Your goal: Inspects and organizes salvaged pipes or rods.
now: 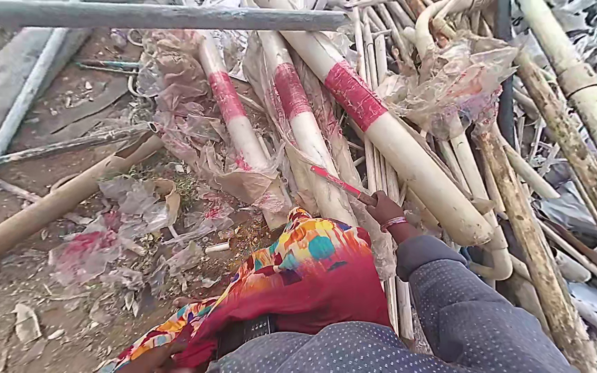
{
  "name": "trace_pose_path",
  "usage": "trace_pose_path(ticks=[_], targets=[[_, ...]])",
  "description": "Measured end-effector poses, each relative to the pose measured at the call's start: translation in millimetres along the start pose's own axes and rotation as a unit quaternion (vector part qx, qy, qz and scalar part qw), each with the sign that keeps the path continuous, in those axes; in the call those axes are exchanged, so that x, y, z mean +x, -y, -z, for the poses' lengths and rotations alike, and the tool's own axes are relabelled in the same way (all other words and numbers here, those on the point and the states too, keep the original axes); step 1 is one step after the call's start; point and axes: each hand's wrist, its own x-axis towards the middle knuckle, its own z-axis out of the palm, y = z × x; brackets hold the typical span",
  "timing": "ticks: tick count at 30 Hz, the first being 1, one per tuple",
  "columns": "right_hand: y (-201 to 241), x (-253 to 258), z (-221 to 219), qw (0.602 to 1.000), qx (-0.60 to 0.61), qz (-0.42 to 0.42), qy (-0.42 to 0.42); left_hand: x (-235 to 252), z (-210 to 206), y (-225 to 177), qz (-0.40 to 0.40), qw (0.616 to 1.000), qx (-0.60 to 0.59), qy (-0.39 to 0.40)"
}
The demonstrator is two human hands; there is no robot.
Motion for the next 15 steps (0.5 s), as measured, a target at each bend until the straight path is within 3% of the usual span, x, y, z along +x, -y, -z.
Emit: trace_pose_path(ticks=[3, 7, 11, 15], targets=[[29.1, -8.1, 22.9, 0.999, 0.016, 0.019, -0.022, 7.7, 15.7, 8.9, -0.010, 0.998, 0.027, 0.053], [81.1, 8.7, 52.3, 0.988, 0.076, 0.105, -0.088, 20.3, 24.7, 5.3, -0.025, 0.992, 0.058, 0.107], [175.1, 8.3, 89.9, 0.965, 0.121, 0.201, -0.117, 26.3, 37.1, -14.1, -0.077, 0.988, 0.085, 0.102], [280.5, -10.5, 104.4, 0.936, 0.160, 0.301, -0.082, 28.1, 43.0, -24.1, -0.109, 0.986, 0.066, 0.112]])
